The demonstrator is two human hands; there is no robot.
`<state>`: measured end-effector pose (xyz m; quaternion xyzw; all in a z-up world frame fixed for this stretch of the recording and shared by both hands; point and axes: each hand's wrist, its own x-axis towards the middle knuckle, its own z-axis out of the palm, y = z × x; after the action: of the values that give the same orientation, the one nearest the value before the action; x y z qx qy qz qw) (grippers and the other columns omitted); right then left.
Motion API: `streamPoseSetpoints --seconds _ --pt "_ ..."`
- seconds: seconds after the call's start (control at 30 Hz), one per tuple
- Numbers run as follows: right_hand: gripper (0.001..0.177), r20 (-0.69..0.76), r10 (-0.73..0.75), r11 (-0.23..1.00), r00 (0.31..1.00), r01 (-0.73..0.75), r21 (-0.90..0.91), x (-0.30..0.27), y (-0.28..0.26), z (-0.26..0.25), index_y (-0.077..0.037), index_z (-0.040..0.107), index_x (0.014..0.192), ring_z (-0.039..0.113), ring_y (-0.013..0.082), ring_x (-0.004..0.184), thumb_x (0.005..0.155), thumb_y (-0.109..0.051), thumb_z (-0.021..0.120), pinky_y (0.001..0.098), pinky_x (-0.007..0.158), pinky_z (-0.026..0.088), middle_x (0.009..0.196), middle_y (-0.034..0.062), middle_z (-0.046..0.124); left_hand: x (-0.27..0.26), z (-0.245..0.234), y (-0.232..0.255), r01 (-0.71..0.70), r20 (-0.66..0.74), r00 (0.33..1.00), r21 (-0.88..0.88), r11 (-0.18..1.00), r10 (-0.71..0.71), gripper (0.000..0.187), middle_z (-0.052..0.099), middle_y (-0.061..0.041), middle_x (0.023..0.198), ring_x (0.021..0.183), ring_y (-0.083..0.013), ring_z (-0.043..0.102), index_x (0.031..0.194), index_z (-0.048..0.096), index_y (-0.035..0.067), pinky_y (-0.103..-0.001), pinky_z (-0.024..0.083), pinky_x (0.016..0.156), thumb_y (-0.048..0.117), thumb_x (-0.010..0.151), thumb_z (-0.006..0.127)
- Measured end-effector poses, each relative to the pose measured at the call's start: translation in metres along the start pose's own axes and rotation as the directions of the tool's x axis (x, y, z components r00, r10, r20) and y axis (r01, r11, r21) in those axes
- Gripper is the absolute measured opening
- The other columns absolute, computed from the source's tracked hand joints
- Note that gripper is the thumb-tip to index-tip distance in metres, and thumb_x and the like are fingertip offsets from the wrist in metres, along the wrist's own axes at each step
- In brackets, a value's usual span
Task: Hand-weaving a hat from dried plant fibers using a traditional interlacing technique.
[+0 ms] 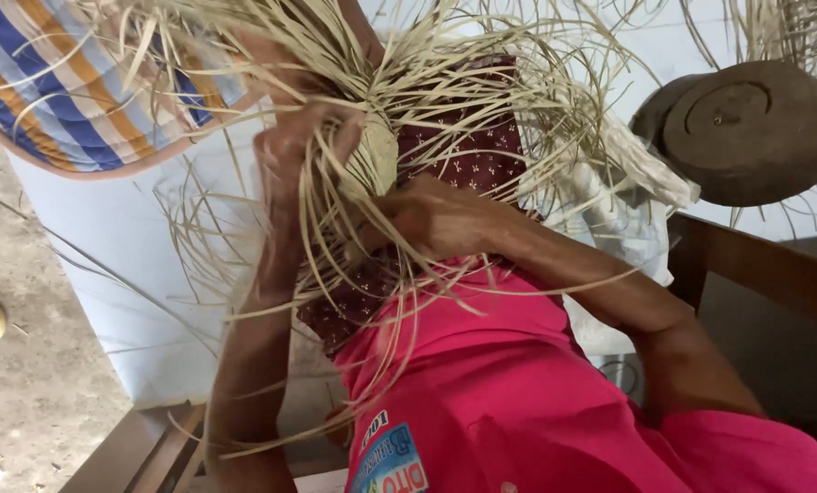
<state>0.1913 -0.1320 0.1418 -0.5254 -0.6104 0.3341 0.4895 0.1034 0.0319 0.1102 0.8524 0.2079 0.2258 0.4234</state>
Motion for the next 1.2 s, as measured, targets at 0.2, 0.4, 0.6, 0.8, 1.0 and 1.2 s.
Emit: streamPoseSetpoints --seconds 0.2,0.4,0.6,0.8,1.0,1.2 --pt "0.039 0.284 0.123 0.987 0.951 -0.087 -0.136 -0.001 -0.001 -0.005 0.004 0.053 0.117 0.048 0.0115 0.032 0.079 0.009 0.058 0.0199 0.024 0.042 0.094 0.0226 0.066 0.036 -0.036 -0.006 -0.313 -0.128 0.942 0.001 0.95 0.311 0.018 0.053 -0.005 0.064 0.046 -0.0123 0.042 0.085 0.064 -0.002 -0.023 0.033 0.041 0.013 0.096 0.06" --pt "0.016 0.435 0.184 0.956 0.882 -0.058 -0.287 -0.02 -0.026 -0.011 -0.001 0.054 0.083 0.043 0.0169 0.034 0.095 -0.011 0.052 0.0332 0.03 0.047 0.045 0.0053 0.047 0.064 -0.092 -0.066 -0.192 -0.387 0.861 0.354 0.915 0.33 0.023 0.065 -0.002 0.064 0.046 -0.0073 0.049 0.074 0.065 0.005 -0.02 0.042 0.043 0.012 0.096 0.068" --pt "0.045 0.547 0.192 0.75 0.815 -0.481 0.453 -0.143 0.013 -0.076 -0.009 0.062 0.107 0.048 0.0302 0.128 0.065 0.003 0.049 0.0571 0.111 0.031 0.132 0.0111 0.055 0.071 -0.149 -0.18 -0.007 -0.489 0.872 0.057 0.998 0.034 0.04 0.066 -0.012 0.072 0.05 -0.0155 0.058 0.085 0.052 0.0 -0.026 0.048 0.033 0.017 0.101 0.084" --pt "0.06 0.118 0.952 0.131 0.284 -0.723 0.679 -0.226 -0.042 -0.145 0.022 0.064 0.098 0.059 0.0404 0.094 0.051 -0.017 0.062 0.0464 0.083 0.042 0.098 0.0324 0.066 0.043 -0.161 -0.152 0.452 -0.451 0.822 0.143 0.88 -0.348 0.026 0.065 0.005 0.054 0.029 -0.0026 0.051 0.081 0.077 0.005 -0.018 0.042 0.02 0.022 0.1 0.073" --pt "0.012 -0.017 0.949 0.141 0.315 -0.472 -0.87 -0.124 -0.083 -0.162 -0.022 0.066 0.083 0.064 0.0138 0.068 0.08 -0.029 0.056 0.0296 0.071 0.054 0.09 -0.0044 0.068 0.001 -0.139 -0.041 0.76 -0.045 0.65 0.059 0.647 -0.759 0.06 0.054 0.002 0.058 0.048 -0.0066 0.052 0.076 0.06 0.013 -0.019 0.047 0.05 0.052 0.106 0.026" --pt "0.043 -0.113 0.306 0.882 0.945 -0.326 -0.34 -0.007 -0.031 -0.074 -0.005 0.057 0.123 0.056 0.0145 0.065 0.082 0.005 0.049 0.0189 0.045 0.044 0.126 0.0193 0.059 -0.032 -0.047 0.008 -0.253 0.265 0.946 0.247 0.935 0.186 0.028 0.066 -0.011 0.099 0.082 -0.0205 0.065 0.109 0.064 0.004 -0.026 0.058 0.077 -0.01 0.086 0.055"
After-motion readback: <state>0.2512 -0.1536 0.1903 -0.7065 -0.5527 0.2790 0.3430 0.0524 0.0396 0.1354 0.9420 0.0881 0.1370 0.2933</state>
